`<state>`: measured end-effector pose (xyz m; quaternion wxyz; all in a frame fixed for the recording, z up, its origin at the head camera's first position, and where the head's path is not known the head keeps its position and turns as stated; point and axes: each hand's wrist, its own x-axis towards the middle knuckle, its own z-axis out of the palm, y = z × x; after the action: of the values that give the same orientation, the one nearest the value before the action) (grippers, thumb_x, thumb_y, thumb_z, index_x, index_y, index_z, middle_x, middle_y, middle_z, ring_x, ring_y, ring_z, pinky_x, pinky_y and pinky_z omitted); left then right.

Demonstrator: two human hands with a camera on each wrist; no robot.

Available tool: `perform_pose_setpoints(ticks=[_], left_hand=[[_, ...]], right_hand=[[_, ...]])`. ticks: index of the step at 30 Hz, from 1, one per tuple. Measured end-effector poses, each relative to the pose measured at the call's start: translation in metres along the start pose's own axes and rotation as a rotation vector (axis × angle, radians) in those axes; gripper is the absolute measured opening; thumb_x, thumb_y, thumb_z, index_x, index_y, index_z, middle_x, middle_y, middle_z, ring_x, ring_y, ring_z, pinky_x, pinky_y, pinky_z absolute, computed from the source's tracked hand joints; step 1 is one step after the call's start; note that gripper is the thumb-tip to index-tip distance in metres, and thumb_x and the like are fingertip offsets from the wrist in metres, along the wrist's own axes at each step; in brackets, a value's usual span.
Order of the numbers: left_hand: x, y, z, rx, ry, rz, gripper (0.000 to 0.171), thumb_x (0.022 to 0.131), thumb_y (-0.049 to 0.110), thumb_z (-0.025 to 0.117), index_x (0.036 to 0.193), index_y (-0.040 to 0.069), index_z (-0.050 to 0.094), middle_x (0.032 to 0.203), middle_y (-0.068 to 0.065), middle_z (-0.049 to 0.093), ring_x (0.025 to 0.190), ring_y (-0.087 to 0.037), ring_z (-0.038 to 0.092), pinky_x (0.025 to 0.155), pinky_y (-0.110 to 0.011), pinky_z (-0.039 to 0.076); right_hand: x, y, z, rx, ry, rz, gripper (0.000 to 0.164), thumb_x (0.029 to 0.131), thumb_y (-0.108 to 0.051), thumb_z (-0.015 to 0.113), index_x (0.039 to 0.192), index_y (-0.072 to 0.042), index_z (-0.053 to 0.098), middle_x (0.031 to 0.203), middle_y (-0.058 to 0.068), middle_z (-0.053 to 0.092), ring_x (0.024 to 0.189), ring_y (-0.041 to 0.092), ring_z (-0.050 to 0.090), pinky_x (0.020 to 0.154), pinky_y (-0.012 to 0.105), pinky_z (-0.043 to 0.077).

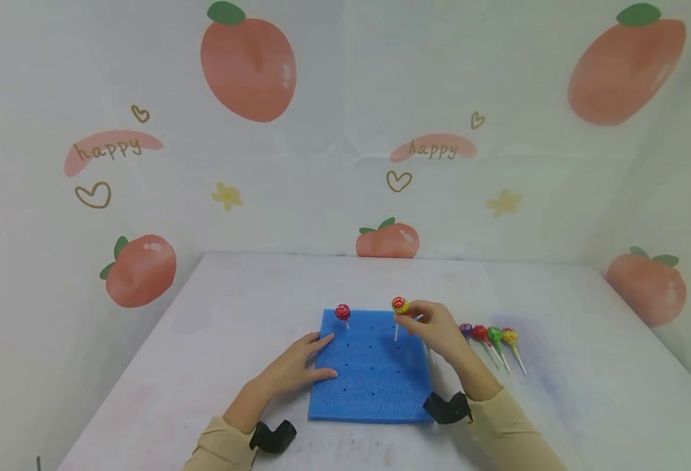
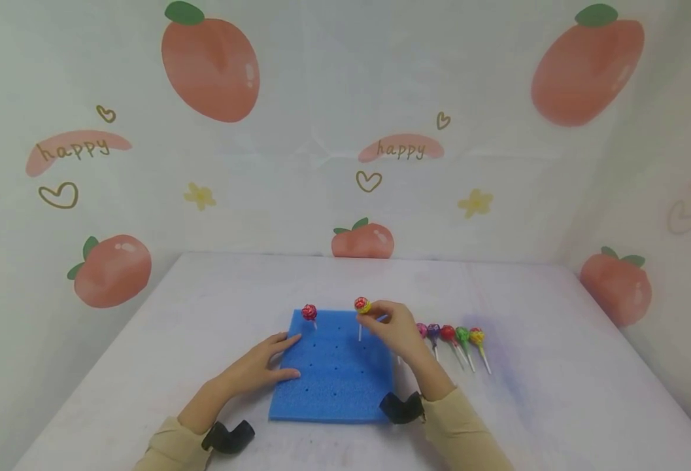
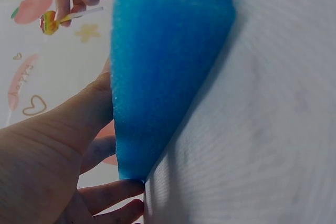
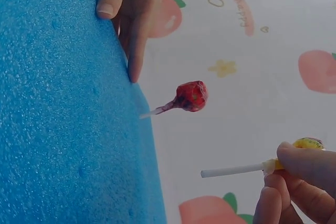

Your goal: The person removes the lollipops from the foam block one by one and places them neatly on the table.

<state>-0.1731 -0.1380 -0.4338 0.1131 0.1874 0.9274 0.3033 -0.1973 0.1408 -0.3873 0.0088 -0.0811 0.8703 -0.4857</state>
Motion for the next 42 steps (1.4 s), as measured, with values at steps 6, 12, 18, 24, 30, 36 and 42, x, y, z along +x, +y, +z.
perform_pose_setpoints(ticks=[6,12,18,24,30,36,42], left_hand=[[0.0,0.0,0.0,-0.01,0.001,-0.003,0.073,0.083,0.043,0.066,0.143,0.012,0.039,0.147,-0.024,0.033,0.137,-0.044,0.03,0.108,-0.06,0.03],[0.0,0.0,0.0,-0.019,0.0,-0.006,0.073,0.083,0.042,0.067,0.143,0.011,0.039,0.147,-0.025,0.033,0.137,-0.044,0.03,0.108,-0.06,0.03],[0.002,-0.001,-0.001,-0.008,0.004,0.007,0.073,0.083,0.042,0.067,0.143,0.011,0.039,0.147,-0.025,0.033,0.136,-0.044,0.031,0.107,-0.06,0.031],[0.002,-0.001,-0.002,-0.012,-0.004,-0.004,0.074,0.083,0.044,0.067,0.143,0.012,0.038,0.147,-0.024,0.033,0.136,-0.044,0.031,0.107,-0.06,0.031],[-0.002,-0.002,0.0,-0.023,-0.012,-0.016,0.074,0.082,0.044,0.067,0.143,0.012,0.039,0.147,-0.024,0.033,0.136,-0.044,0.03,0.107,-0.061,0.03],[0.0,-0.003,0.001,-0.021,-0.012,-0.003,0.074,0.083,0.045,0.066,0.143,0.011,0.039,0.148,-0.024,0.033,0.137,-0.044,0.03,0.107,-0.061,0.03],[0.001,-0.003,0.001,-0.015,-0.006,-0.014,0.074,0.083,0.045,0.066,0.143,0.013,0.038,0.148,-0.023,0.032,0.138,-0.043,0.029,0.108,-0.06,0.03]], right_hand=[[0.001,0.001,-0.002,0.002,0.012,-0.009,0.024,0.086,-0.023,0.067,0.101,-0.004,0.068,0.088,0.012,0.068,0.069,0.016,0.059,0.062,0.024,0.048],[0.001,0.001,-0.006,0.0,0.017,-0.02,0.025,0.086,-0.023,0.066,0.101,-0.003,0.068,0.091,0.014,0.069,0.07,0.016,0.061,0.064,0.026,0.052],[0.002,0.001,-0.017,-0.013,0.044,-0.017,0.028,0.087,-0.025,0.065,0.103,-0.002,0.067,0.096,0.016,0.069,0.075,0.022,0.065,0.067,0.033,0.057],[0.0,0.001,-0.03,-0.015,0.054,0.041,0.035,0.088,-0.031,0.063,0.109,-0.002,0.066,0.105,0.018,0.067,0.082,0.02,0.065,0.068,0.034,0.057],[-0.002,0.005,-0.042,-0.045,0.079,0.053,0.037,0.089,-0.031,0.062,0.11,0.0,0.064,0.107,0.019,0.067,0.083,0.02,0.065,0.072,0.033,0.057],[-0.003,0.01,-0.054,-0.072,0.1,0.077,0.041,0.09,-0.033,0.061,0.114,0.001,0.063,0.109,0.021,0.065,0.083,0.018,0.065,0.072,0.03,0.056],[-0.004,0.014,-0.064,-0.088,0.095,0.087,0.043,0.091,-0.033,0.06,0.115,0.002,0.061,0.112,0.022,0.064,0.087,0.021,0.065,0.071,0.029,0.056]])
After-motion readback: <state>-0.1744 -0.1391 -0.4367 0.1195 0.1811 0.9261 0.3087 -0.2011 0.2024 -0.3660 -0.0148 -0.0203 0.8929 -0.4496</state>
